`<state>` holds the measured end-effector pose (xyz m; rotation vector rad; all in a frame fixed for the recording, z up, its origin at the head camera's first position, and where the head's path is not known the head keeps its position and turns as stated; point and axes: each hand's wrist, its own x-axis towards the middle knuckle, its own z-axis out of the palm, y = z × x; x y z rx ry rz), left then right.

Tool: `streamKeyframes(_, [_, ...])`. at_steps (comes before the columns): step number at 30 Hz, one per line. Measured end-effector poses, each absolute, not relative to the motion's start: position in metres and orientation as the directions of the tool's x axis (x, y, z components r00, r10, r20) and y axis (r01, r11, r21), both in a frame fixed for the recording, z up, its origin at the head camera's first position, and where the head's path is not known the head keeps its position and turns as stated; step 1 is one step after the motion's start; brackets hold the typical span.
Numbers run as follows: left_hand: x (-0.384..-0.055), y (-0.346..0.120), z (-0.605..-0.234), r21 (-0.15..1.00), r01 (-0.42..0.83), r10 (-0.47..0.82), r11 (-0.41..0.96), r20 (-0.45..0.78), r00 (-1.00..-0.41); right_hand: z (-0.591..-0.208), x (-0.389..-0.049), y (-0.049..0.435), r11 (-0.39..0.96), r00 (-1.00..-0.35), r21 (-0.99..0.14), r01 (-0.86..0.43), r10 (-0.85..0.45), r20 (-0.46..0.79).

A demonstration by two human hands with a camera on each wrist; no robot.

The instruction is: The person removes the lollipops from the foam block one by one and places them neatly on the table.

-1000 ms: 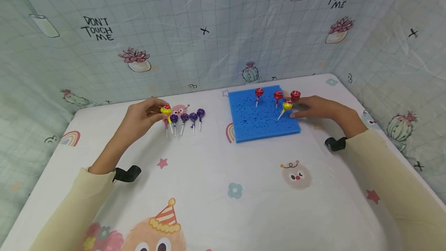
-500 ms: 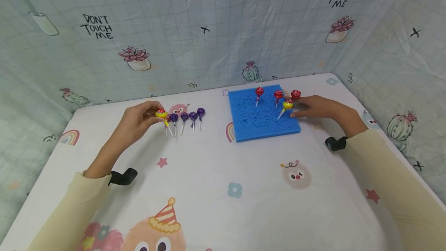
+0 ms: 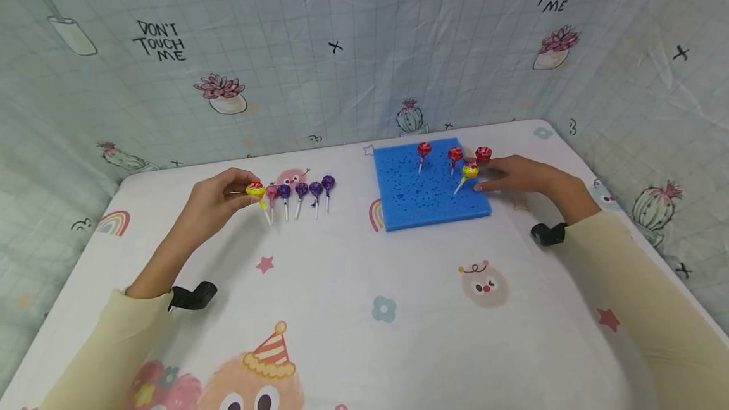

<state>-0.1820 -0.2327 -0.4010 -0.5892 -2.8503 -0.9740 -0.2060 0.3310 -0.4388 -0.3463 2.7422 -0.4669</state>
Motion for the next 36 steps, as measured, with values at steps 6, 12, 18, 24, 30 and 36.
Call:
streamKeyframes(6, [-0.178,-0.240,-0.405,0.579,0.363,0.330,0.730,0.166,-0.929,-0.439,-0.205,0.331,0.920,-0.915,-0.350,-0.178,-0.285,-0.286])
streamKeyframes(12, [-0.173,-0.247,-0.409,0.602,0.359,0.346,0.713,0.144,-0.927,-0.438,-0.205,0.330,0.919,-0.914,-0.349,-0.181,-0.289,-0.286])
streamKeyframes(18, [-0.172,-0.252,-0.412,0.618,0.345,0.350,0.706,0.119,-0.929,-0.439,-0.206,0.330,0.916,-0.912,-0.353,-0.188,-0.296,-0.283])
streamKeyframes(24, [-0.172,-0.252,-0.416,0.630,0.310,0.357,0.712,0.056,-0.933,-0.438,-0.206,0.330,0.917,-0.911,-0.355,-0.184,-0.294,-0.288])
streamKeyframes(30, [-0.172,-0.249,-0.423,0.657,0.268,0.358,0.705,-0.003,-0.934,-0.439,-0.206,0.331,0.915,-0.912,-0.362,-0.178,-0.292,-0.290])
streamKeyframes(36, [-0.169,-0.248,-0.431,0.706,0.238,0.368,0.667,-0.034,-0.929,-0.439,-0.206,0.332,0.915,-0.911,-0.362,-0.178,-0.292,-0.290])
